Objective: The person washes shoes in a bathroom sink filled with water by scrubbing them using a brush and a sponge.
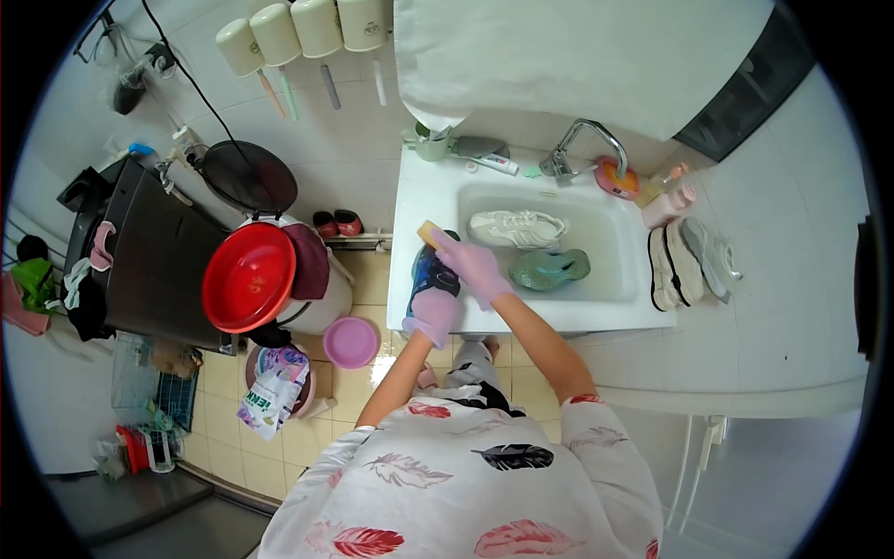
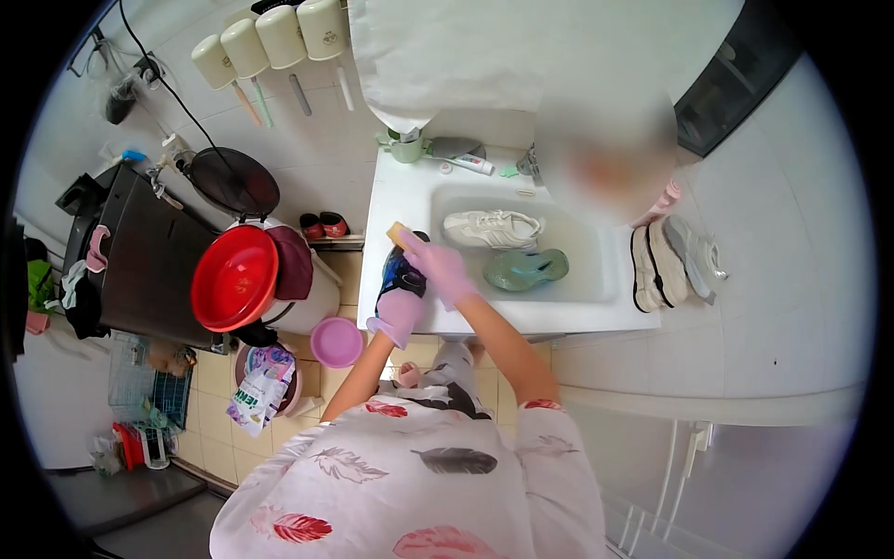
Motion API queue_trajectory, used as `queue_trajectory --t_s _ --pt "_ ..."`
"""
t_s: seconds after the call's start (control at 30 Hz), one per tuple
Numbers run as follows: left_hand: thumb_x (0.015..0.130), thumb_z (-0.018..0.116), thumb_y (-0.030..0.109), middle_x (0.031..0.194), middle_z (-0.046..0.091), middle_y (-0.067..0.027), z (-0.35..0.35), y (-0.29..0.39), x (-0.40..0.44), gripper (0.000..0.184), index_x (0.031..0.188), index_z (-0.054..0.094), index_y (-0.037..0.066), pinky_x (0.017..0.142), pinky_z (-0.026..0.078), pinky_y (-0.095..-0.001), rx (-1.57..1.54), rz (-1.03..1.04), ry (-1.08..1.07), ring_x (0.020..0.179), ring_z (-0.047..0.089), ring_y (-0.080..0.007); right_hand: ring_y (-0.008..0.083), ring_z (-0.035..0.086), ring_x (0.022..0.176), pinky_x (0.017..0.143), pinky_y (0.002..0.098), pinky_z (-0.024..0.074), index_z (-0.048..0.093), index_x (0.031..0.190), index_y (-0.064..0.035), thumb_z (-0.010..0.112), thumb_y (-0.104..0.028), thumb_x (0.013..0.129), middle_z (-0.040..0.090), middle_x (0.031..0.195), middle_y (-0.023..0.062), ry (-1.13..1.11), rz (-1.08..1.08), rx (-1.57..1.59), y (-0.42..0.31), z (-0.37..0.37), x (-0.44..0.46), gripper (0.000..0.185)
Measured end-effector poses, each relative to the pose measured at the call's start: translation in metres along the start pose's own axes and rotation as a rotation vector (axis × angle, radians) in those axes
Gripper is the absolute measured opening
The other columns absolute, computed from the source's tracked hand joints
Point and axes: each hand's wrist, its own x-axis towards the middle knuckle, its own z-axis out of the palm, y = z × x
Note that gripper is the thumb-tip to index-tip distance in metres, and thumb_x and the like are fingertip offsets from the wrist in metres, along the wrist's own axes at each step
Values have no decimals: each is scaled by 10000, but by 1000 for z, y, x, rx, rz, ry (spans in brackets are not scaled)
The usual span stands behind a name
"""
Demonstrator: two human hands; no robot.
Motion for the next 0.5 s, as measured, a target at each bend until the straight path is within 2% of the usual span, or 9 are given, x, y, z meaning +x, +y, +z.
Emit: queue_trajectory --t_s 0.07,0.1,0.17,0.23,0.3,0.37,0.4,0.43,0.5 --pt "727 525 204 655 625 -128 -1 -4 0 198 653 653 72 566 475 -375 4 16 -35 615 614 -286 337 607 674 577 429 471 303 1318 -259 493 -345 851 622 778 152 -26 121 -58 -6 0 13 512" --pt "727 525 204 655 625 -128 0 -7 1 198 653 653 72 566 475 -375 6 20 -40 615 614 -286 337 607 674 577 429 471 303 1318 -259 493 -345 851 622 778 152 -26 127 -55 -8 0 15 512" --pt "723 524 198 670 632 -125 3 -11 2 196 654 662 77 570 479 -371 113 54 -130 628 619 -284 334 612 747 638 424 477 241 1355 -176 537 -417 811 626 838 168 30 413 67 -11 -5 14 665" --pt "721 517 187 639 618 -132 5 -13 -4 204 612 649 77 563 468 -392 152 179 -29 600 602 -298 337 608 782 667 423 475 256 1351 -141 558 -445 785 624 864 176 96 433 110 2 -9 0 710" --pt "716 510 175 624 614 -132 9 -10 -2 205 607 644 66 556 467 -395 142 99 3 584 598 -299 339 603 817 697 422 473 270 1347 -106 579 -474 760 622 891 183 169 455 148 19 -25 -19 758" --pt "767 500 233 635 613 -143 7 -1 1 274 613 644 58 564 470 -398 173 127 -108 593 600 -300 357 592 839 717 432 468 422 1231 -97 599 -466 731 618 881 195 192 565 216 34 -50 -47 646" --pt "796 486 270 638 612 -148 13 2 2 324 614 642 52 566 471 -401 194 235 -64 597 600 -303 357 592 839 717 432 468 422 1231 -97 599 -466 731 618 881 195 206 591 215 51 -55 -59 646" --pt "826 472 307 641 611 -154 16 9 3 375 616 640 46 569 472 -404 213 346 -20 600 600 -305 360 587 842 716 436 466 469 1137 -81 605 -437 730 614 880 198 272 671 170 70 -59 -70 557" --pt "794 507 243 640 612 -143 12 35 6 272 643 641 60 555 473 -391 213 399 -39 613 606 -295 368 581 828 709 445 461 513 990 -59 611 -372 728 607 857 195 461 771 116 107 -78 -95 419"
